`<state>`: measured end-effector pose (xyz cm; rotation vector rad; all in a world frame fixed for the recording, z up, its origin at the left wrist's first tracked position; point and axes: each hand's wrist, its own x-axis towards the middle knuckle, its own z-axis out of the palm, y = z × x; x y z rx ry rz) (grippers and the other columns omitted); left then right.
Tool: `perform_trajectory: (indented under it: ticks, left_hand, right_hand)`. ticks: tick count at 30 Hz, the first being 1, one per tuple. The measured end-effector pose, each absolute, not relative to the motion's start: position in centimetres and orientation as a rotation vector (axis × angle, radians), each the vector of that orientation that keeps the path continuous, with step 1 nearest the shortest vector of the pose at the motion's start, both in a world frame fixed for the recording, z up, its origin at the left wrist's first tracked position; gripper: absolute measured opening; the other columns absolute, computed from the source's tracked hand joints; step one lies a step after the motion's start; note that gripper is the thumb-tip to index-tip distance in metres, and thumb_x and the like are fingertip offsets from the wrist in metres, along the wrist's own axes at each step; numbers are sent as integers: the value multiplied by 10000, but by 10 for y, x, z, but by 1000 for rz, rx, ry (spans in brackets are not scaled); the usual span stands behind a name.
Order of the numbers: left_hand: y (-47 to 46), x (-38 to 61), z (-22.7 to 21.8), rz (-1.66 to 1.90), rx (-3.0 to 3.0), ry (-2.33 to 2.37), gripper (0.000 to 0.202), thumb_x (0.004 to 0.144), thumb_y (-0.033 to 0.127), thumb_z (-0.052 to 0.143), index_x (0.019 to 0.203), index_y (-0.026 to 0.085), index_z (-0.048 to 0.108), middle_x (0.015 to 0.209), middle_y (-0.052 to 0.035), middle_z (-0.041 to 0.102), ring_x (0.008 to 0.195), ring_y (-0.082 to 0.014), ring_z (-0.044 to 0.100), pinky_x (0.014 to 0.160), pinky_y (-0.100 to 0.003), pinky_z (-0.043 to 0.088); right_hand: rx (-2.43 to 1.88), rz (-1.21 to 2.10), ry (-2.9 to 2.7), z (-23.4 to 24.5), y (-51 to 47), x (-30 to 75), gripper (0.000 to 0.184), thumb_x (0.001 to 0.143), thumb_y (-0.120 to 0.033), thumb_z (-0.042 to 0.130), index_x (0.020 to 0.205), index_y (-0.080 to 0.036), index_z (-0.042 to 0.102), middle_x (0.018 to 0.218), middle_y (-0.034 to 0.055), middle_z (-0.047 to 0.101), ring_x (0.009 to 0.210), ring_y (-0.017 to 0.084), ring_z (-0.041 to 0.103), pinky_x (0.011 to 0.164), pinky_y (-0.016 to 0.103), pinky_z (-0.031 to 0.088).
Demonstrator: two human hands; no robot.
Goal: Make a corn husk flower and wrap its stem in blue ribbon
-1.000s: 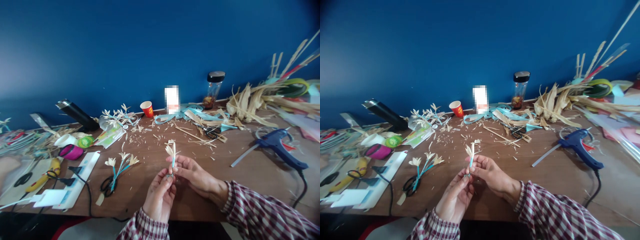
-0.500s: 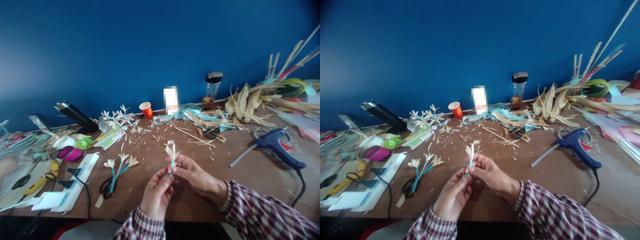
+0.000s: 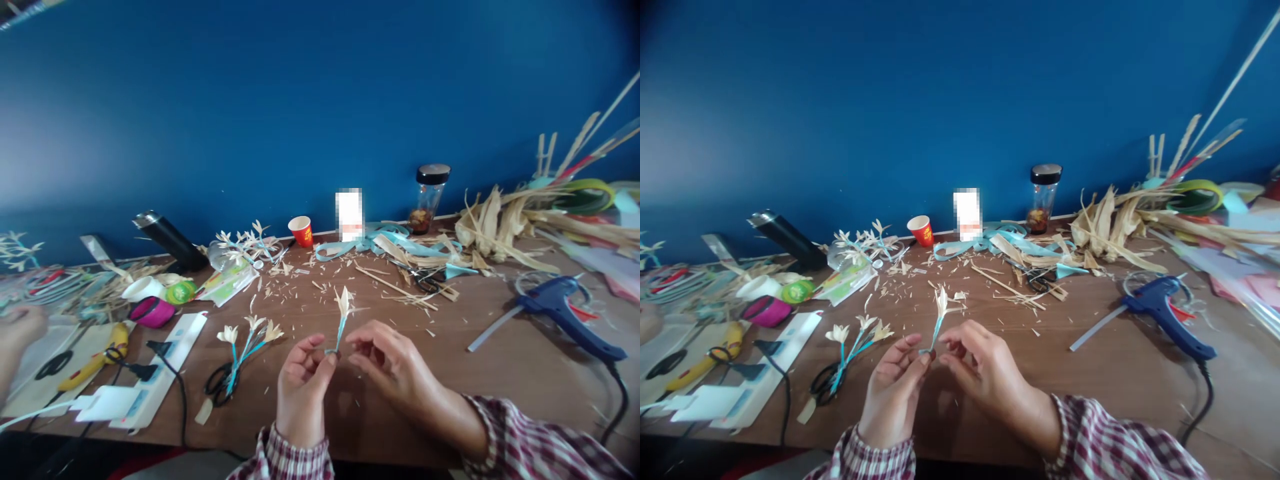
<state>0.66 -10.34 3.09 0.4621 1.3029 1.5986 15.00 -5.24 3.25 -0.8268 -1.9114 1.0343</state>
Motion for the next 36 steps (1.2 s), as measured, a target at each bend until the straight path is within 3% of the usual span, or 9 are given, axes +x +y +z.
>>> perform_trajectory:
  ticks: [4, 11, 15, 23, 27, 33, 36]
  left_hand:
    - [-106, 14, 35, 1588, 695, 1425, 367, 624, 221, 746, 947, 157, 584, 567, 30, 602, 529, -98, 551, 521, -178, 420]
    - [-111, 18, 36, 1574, 975, 1656, 318, 642, 151, 699, 944, 177, 604, 604, 4, 620, 582, -140, 587, 565, -201, 445]
    - [-111, 17, 35, 1461, 1085, 1670, 320, 672, 140, 667, 978, 188, 590, 636, -5, 628, 616, -158, 601, 602, -225, 463]
    - [-106, 18, 37, 1565, 961, 1622, 290, 616, 203, 743, 887, 163, 649, 566, 12, 597, 564, -132, 556, 595, -210, 443]
    - [-101, 18, 30, 1607, 785, 1511, 347, 614, 235, 755, 928, 159, 628, 539, 40, 583, 499, -88, 505, 516, -176, 395]
    - [-99, 18, 20, 1534, 550, 1323, 409, 578, 271, 784, 936, 136, 640, 691, -41, 690, 673, -151, 630, 668, -251, 479]
    - [-100, 19, 18, 1518, 540, 1338, 364, 558, 291, 795, 858, 126, 674, 728, -69, 709, 694, -165, 642, 692, -268, 490]
  right_hand:
    - [-725, 741, -2166, 37, -52, 152, 251, 884, -181, 475, 1089, -237, 610, 902, 68, 607, 792, 173, 550, 683, 285, 437]
    - [-722, 438, -2308, 40, -52, 155, 205, 892, -187, 457, 816, -190, 647, 788, 62, 596, 702, 155, 517, 605, 259, 410]
    - [-738, 442, -2275, 40, -55, 156, 191, 885, -191, 464, 769, -184, 616, 764, 61, 590, 690, 157, 522, 617, 269, 424]
    - [-822, 560, -1968, 33, -47, 169, 126, 827, -128, 508, 880, -204, 593, 846, 62, 564, 714, 153, 547, 601, 257, 441]
    - [-906, 766, -1947, 35, -47, 165, 115, 841, -182, 522, 895, -198, 621, 812, 50, 602, 689, 151, 556, 615, 264, 432]
    - [-888, 1619, -1638, 32, -44, 147, 205, 805, -353, 595, 848, -160, 648, 760, 36, 652, 688, 158, 566, 636, 275, 425]
    - [-813, 1757, -1493, 26, -40, 145, 266, 744, -412, 656, 757, -149, 621, 666, 1, 601, 613, 124, 515, 597, 251, 395]
